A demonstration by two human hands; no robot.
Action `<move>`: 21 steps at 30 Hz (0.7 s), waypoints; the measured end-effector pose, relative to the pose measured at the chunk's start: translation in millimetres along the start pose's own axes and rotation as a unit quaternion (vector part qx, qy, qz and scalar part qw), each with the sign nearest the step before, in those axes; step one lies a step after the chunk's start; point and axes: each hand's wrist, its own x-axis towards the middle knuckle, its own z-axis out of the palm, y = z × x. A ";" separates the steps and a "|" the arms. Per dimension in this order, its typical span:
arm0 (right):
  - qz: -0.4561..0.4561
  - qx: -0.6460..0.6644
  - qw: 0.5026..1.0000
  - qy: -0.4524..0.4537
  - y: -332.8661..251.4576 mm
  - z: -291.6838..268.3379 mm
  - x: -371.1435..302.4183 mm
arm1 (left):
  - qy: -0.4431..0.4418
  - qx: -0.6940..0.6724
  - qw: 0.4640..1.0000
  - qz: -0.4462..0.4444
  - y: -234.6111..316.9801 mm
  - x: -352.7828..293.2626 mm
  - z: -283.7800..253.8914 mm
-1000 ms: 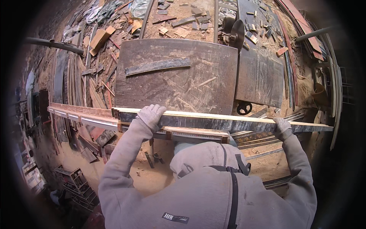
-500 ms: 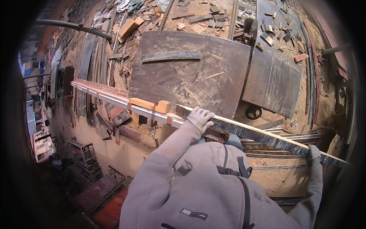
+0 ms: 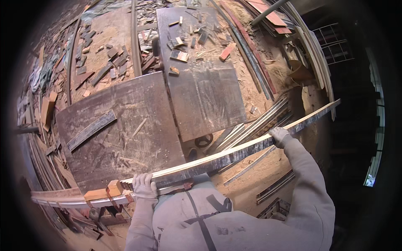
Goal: The person uses a table saw to cut long wooden planks into shorter pieces. They feed each plank through the saw, collect the cut pieces, and stack them on the table. The person also moves a stack of cut pieces to a nearby pile.
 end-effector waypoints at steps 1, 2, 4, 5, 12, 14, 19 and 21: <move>-0.035 -0.010 0.999 0.036 -3.2 -8.2 24.3 | 0.036 -0.008 0.999 -0.012 -11.6 14.0 1.9; -0.058 0.015 0.996 0.062 -11.4 -15.6 54.6 | 0.079 0.003 0.997 -0.010 -23.4 17.8 -1.4; -0.038 0.013 0.999 -0.036 -24.6 -29.3 103.3 | 0.078 0.026 0.996 0.035 -49.2 13.1 -4.4; -0.064 0.009 0.998 -0.004 -25.9 -36.2 115.3 | 0.082 0.057 0.995 0.032 -62.8 15.0 -0.7; -0.077 0.010 0.997 -0.018 -18.3 -82.9 204.4 | 0.105 0.086 0.991 0.015 -109.0 52.6 -16.5; -0.095 0.055 0.993 0.054 -44.4 -79.5 249.0 | 0.116 0.077 0.990 -0.032 -116.5 65.3 -49.2; -0.196 0.067 0.966 0.157 -42.0 -70.4 287.1 | 0.059 0.145 0.983 -0.095 -114.2 83.3 -112.1; -0.122 0.054 0.984 0.118 -15.5 -62.7 279.3 | 0.058 0.090 0.988 -0.109 -106.2 107.4 -110.7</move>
